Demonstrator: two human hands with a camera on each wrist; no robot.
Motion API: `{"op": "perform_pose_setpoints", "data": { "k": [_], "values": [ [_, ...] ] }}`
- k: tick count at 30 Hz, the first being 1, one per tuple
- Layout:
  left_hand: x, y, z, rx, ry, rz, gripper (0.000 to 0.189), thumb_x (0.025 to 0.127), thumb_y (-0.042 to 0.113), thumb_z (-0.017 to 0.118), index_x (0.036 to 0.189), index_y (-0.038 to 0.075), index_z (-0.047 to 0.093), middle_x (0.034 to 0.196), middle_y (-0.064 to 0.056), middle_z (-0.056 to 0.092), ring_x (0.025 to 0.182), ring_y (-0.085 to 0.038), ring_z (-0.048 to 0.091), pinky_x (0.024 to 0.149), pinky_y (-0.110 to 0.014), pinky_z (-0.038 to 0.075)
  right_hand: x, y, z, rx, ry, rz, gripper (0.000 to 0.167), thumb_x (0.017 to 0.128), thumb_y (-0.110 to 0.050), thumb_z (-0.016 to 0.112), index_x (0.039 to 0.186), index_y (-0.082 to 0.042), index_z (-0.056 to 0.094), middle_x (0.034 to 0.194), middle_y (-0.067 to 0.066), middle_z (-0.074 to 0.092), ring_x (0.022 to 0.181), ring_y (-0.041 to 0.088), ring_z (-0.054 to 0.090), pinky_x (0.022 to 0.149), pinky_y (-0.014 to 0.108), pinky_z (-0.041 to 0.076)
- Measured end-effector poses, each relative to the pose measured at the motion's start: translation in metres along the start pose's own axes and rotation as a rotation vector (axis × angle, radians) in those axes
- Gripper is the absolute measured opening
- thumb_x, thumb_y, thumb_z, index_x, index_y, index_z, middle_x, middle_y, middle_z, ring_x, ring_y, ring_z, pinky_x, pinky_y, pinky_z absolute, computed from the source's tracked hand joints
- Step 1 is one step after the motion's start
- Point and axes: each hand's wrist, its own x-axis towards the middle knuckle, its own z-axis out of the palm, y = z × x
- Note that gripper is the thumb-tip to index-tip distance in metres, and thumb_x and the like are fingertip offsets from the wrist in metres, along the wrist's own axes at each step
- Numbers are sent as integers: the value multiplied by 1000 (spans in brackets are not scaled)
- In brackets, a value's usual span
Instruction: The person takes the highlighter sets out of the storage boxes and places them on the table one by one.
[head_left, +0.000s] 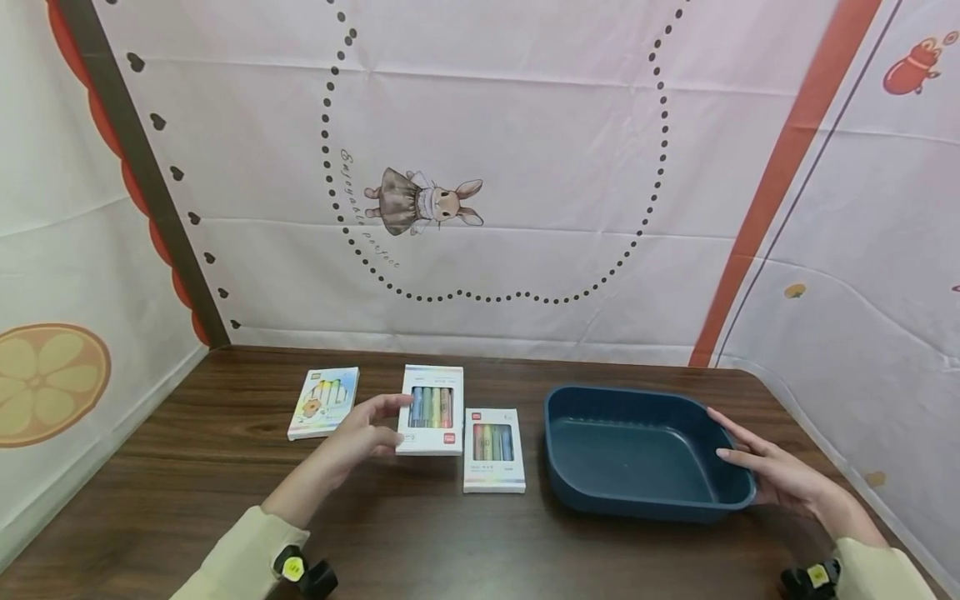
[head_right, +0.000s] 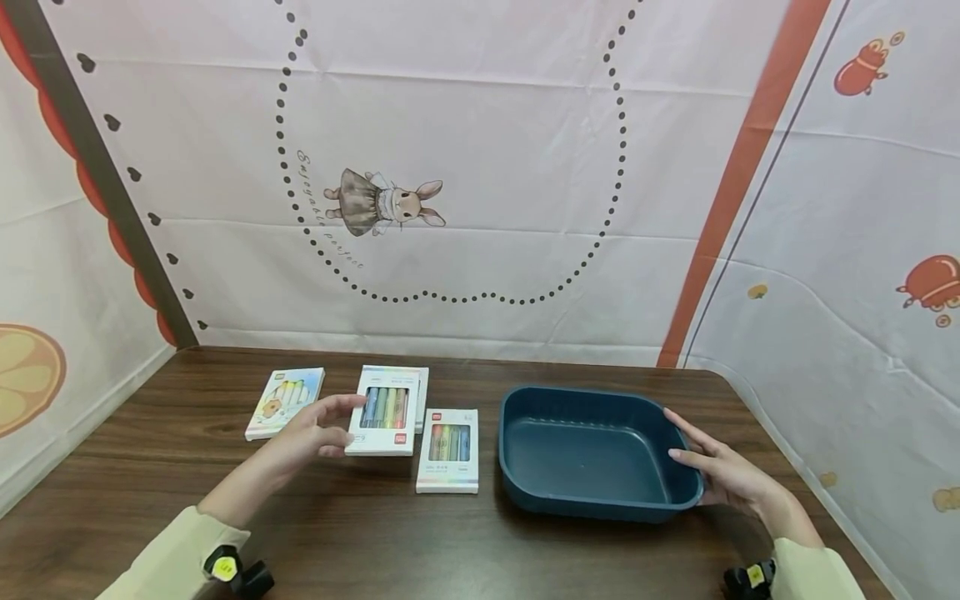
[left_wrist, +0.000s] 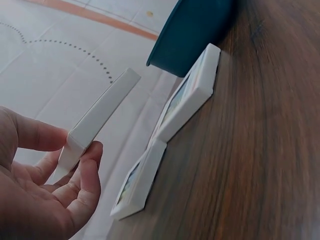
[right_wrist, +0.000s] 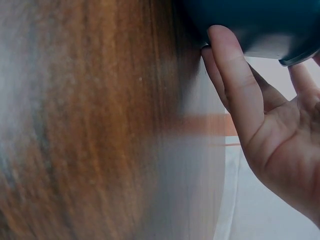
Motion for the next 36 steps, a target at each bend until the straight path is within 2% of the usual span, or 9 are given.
{"op": "perform_pose_setpoints", "data": {
  "k": [9, 16, 27, 36],
  "values": [
    [-9, -9, -20, 13, 1, -14, 56, 79, -3, 54, 133, 1, 40, 138, -21, 30, 103, -27, 46, 74, -33, 49, -1, 1, -1, -1, -7, -3, 61, 100, -22, 34, 138, -49, -5, 134, 16, -44, 104, 23, 54, 81, 53, 46],
    [-16, -17, -32, 28, 11, -19, 57, 80, -1, 55, 134, 0, 38, 137, -22, 30, 100, -25, 46, 73, -32, 48, 0, 1, 0, -12, 9, -7, 60, 100, -22, 34, 137, -51, -2, 133, 20, -44, 104, 25, 54, 80, 53, 47],
    [-27, -25, -49, 22, 16, 0, 59, 79, -3, 54, 135, -3, 35, 132, -22, 30, 90, -19, 48, 70, -30, 48, -1, 0, 1, -8, 13, 4, 60, 99, -24, 36, 137, -52, -1, 134, 19, -44, 104, 24, 54, 81, 53, 46],
    [-34, -33, -66, 21, 3, 11, 61, 79, -2, 53, 136, -6, 31, 136, -25, 26, 87, -17, 50, 70, -30, 47, -1, -1, 0, -4, -7, -13, 61, 99, -23, 36, 138, -52, -1, 133, 17, -44, 104, 23, 54, 81, 54, 46]
  ]
}}
